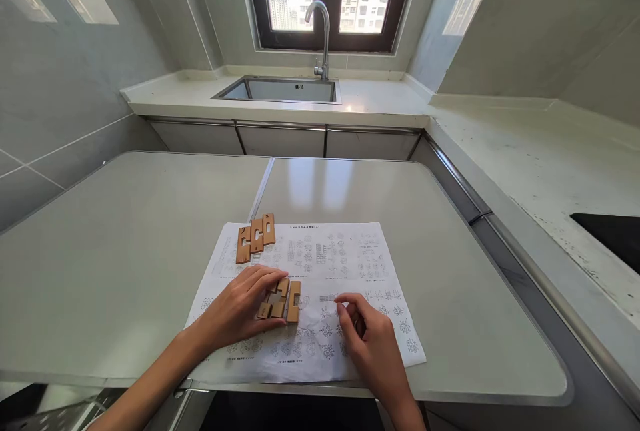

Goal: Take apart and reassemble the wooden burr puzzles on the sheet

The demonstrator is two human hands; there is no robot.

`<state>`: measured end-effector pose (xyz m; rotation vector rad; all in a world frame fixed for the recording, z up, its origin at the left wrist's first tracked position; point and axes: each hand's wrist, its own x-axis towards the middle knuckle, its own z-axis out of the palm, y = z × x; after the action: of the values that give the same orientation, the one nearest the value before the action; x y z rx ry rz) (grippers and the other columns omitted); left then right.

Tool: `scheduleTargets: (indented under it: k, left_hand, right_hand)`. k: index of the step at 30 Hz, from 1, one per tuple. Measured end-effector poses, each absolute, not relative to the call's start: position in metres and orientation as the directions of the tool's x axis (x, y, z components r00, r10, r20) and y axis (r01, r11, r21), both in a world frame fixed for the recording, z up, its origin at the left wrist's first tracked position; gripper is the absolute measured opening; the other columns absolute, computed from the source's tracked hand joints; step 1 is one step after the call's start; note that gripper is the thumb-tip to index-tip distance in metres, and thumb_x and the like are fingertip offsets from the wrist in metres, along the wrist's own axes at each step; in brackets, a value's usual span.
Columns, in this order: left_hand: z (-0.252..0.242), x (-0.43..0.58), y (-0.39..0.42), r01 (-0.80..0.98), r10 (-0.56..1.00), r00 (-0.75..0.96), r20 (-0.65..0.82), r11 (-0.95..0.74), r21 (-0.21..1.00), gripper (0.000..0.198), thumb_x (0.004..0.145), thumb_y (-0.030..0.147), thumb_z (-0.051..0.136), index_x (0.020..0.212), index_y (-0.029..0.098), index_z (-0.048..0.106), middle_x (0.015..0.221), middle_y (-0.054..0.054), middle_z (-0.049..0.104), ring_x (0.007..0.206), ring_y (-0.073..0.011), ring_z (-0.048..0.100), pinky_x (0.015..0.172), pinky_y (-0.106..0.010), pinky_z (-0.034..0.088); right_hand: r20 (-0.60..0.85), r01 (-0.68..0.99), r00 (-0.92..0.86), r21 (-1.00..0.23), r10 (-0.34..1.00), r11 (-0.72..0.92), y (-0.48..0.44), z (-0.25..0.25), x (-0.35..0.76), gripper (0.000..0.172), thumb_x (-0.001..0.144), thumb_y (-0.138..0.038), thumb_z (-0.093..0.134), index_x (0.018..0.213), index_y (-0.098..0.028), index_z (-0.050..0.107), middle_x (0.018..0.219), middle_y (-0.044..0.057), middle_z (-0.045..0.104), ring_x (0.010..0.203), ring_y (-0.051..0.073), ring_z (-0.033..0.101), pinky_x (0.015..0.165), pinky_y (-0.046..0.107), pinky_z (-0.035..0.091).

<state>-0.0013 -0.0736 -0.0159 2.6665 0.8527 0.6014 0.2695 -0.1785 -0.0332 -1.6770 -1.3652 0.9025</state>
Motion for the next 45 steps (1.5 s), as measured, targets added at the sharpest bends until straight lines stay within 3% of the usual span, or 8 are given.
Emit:
scheduleTargets:
  k: [45]
  left_hand:
    - [-0.0177, -0.0011, -0.0727, 0.483, 0.610, 0.725, 0.320, -0.782, 0.395, 0.066, 0.089, 0.046, 0.080, 0.144, 0.026, 0.049, 0.129, -0.013, 0.068, 0.114, -0.0294, 0.068, 0.097, -0.047, 0.059]
  right_hand:
    - [-0.042, 0.436, 0.177, -0.892, 0.983, -0.117, -0.1788, -0.0279, 0.2684, 0.044, 0.101, -0.060, 0.052, 0.102, -0.022, 0.073, 0.064, -0.002, 0.052, 0.055, 0.015, 0.048, 0.053, 0.026, 0.042]
